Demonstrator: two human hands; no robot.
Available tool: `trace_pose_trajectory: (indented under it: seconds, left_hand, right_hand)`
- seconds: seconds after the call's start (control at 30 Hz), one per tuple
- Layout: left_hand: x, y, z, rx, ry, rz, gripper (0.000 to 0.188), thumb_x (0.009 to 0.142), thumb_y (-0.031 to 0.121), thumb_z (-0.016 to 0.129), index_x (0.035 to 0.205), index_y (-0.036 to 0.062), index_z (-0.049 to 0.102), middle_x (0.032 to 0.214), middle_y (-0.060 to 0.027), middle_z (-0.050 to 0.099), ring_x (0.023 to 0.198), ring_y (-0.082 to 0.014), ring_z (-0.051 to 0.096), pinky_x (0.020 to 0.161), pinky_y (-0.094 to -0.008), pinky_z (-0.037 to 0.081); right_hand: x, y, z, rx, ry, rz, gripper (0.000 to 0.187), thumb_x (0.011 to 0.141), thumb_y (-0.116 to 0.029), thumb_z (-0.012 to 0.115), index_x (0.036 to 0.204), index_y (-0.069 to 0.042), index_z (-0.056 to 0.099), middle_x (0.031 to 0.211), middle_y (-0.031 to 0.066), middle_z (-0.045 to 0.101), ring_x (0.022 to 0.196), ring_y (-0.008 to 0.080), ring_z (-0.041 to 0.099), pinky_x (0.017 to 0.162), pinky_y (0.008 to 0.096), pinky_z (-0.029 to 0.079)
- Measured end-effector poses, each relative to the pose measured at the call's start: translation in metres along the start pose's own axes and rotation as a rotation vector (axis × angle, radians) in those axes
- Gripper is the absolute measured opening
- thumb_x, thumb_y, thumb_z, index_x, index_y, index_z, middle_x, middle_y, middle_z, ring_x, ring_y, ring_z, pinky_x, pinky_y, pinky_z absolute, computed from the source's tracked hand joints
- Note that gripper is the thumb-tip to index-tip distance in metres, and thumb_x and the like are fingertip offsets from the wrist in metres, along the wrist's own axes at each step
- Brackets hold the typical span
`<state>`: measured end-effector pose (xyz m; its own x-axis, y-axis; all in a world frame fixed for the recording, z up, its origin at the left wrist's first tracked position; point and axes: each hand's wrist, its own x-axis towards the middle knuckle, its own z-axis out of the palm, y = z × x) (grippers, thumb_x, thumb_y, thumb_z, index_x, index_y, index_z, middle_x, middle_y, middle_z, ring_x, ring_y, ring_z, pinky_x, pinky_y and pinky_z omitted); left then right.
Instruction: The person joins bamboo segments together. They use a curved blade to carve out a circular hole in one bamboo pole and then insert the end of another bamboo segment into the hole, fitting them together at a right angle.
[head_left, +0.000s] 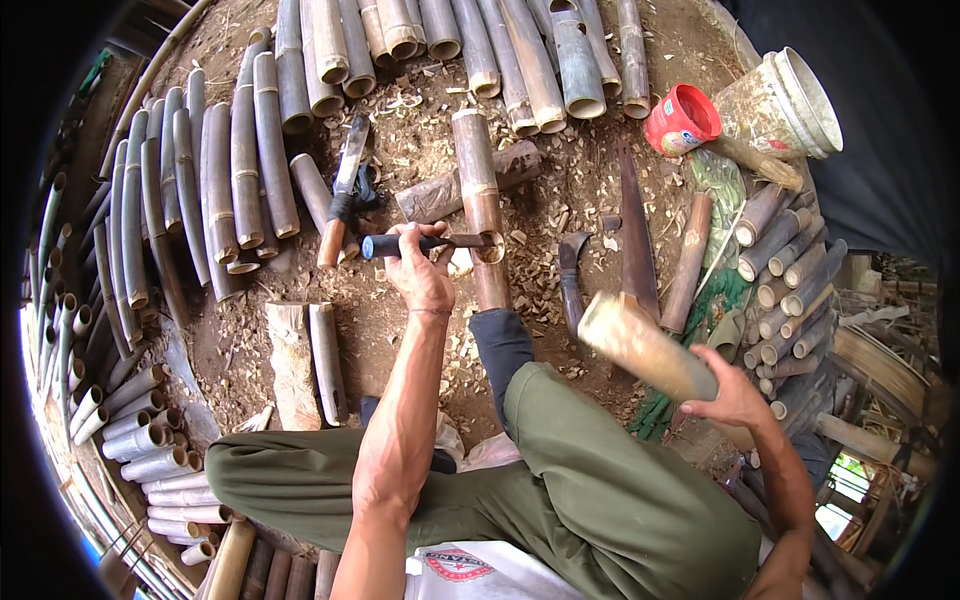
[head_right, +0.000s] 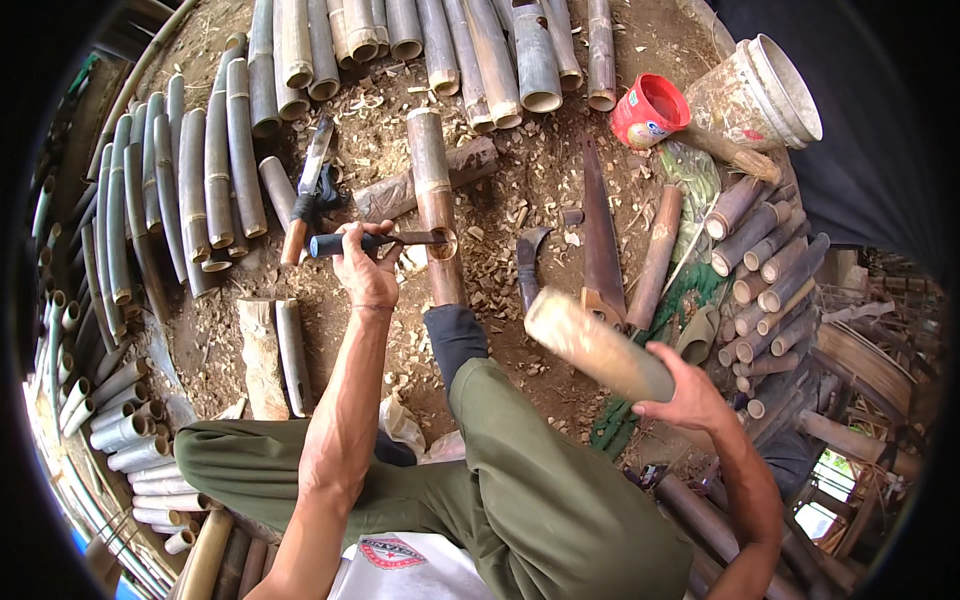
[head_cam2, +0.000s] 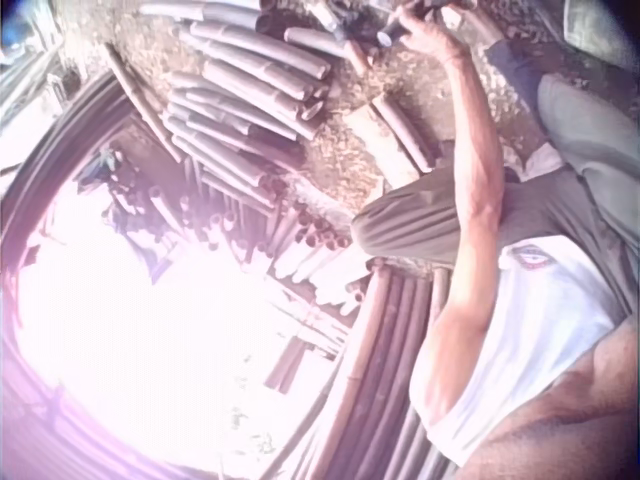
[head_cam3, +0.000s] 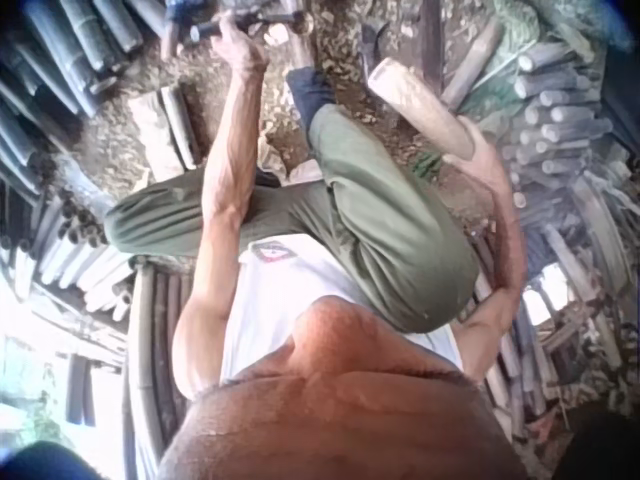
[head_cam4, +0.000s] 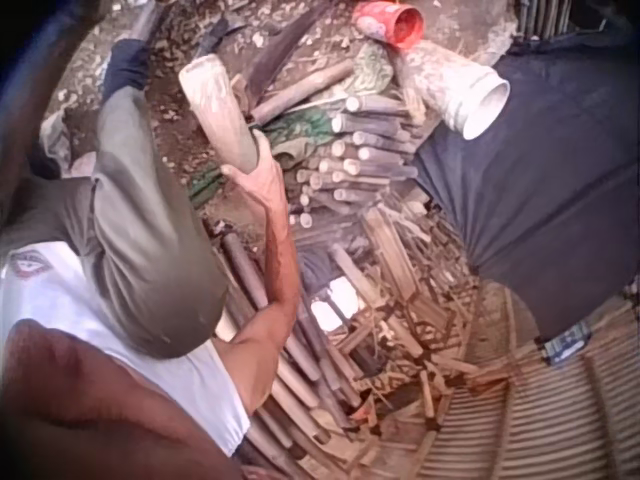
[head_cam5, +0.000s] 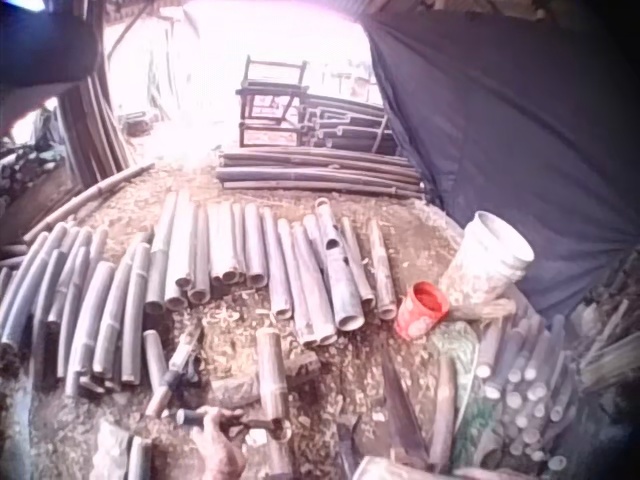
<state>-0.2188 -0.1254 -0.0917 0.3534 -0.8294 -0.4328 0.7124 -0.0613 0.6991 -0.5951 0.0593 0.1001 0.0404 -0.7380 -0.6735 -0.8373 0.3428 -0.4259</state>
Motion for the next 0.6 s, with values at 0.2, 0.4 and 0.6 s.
trace_pose_trajectory:
  seconds: [0.2, 0.4, 0.6]
  left_hand:
    - [-0.003, -0.01, 0.003, 0.046, -0.049, 0.046, 0.011, 0.093, 0.021, 0.056, 0.098, 0.0148, 0.048, 0.088, -0.0041, 0.063, 0.095, -0.0229, 0.068, 0.074, -0.0493, 0.057]
    - [-0.013, -0.018, 0.006, 0.117, -0.062, 0.088, 0.019, 0.097, 0.022, 0.057, 0.109, 0.0095, 0.05, 0.091, -0.0057, 0.065, 0.096, -0.0239, 0.067, 0.078, -0.0434, 0.056]
    - [-0.01, -0.05, -0.008, 0.76, -0.133, 0.443, 0.037, 0.102, 0.03, 0.052, 0.12, -0.0015, 0.057, 0.114, -0.0107, 0.061, 0.109, -0.0211, 0.057, 0.09, -0.0357, 0.051]
  right_hand:
    - [0.052, -0.107, -0.044, 0.274, 0.291, -0.495, 0.105, 0.064, -0.028, 0.087, 0.147, 0.005, 0.031, 0.138, 0.0198, 0.051, 0.131, 0.0252, 0.048, 0.112, 0.0369, 0.033]
    - [0.123, -0.199, -0.049, 0.007, 0.535, -1.062, 0.103, 0.066, -0.01, 0.083, 0.151, 0.002, 0.026, 0.14, 0.0207, 0.049, 0.128, 0.0304, 0.051, 0.109, 0.0388, 0.04]
    - [0.162, -0.239, -0.049, -1.069, 0.789, -1.144, 0.095, 0.058, -0.023, 0.086, 0.144, -0.035, 0.047, 0.09, 0.0061, 0.054, 0.07, 0.0216, 0.059, 0.064, 0.0317, 0.055]
